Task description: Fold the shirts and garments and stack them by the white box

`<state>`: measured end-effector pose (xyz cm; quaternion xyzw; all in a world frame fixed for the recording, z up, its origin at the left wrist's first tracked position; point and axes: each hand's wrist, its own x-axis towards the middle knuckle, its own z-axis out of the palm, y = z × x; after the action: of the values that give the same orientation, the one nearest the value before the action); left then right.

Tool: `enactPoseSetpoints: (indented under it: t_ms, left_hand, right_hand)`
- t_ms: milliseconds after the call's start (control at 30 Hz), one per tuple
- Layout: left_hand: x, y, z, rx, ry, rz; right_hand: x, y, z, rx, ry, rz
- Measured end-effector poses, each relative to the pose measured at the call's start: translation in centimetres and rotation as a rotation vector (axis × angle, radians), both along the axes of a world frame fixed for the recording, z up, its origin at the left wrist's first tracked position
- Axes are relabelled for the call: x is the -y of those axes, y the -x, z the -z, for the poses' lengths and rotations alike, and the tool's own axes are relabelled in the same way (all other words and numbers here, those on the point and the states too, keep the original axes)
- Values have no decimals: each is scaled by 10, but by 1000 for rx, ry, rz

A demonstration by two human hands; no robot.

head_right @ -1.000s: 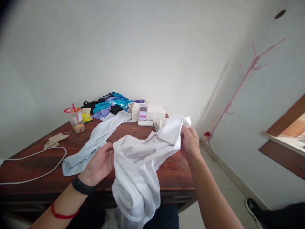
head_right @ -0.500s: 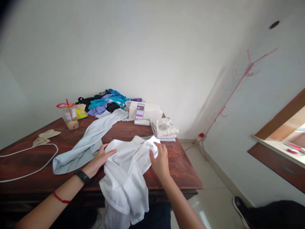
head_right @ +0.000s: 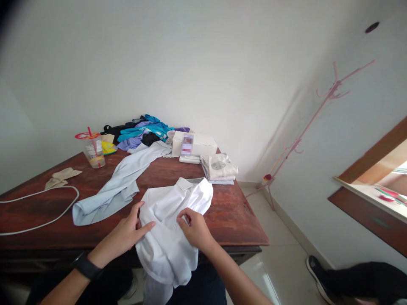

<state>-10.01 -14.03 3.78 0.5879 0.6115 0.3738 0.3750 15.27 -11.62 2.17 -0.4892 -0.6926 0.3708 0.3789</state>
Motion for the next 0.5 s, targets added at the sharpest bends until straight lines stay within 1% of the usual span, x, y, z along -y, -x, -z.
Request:
enactPoseSetpoints:
  t_ms: [67,100,167,200,267,333,400,433,500]
  left_hand:
    - [-3,-7,-1,-2,-64,52]
    - [-4,-9,-3,35,-101,56]
    - [-6,-10,-10,199,-149,24]
    - [-6,-9,-14,307,-148,-9]
    - [-6,-1,-24,528,-102,-116]
    - [-6,13,-36,685,-43,-255]
    - [-8,31,-51,738,-13,-360]
    - [-10,42,-60,715,-27,-393]
    - [-16,65,-79,562,-111,-439]
  right_hand:
    - [3,1,-6,-188,57,22]
    - [5,0,-11,-284,91,37]
    - [8,-6,-24,-453,158,73]
    - [9,-11,-31,-520,187,98]
    - [10,-26,-48,-620,232,153]
    - [9,-48,-65,-663,242,216]
    - [7,-76,-83,-640,197,261]
    - [5,-92,-92,-599,169,289]
    - [0,-127,-109,-493,129,339]
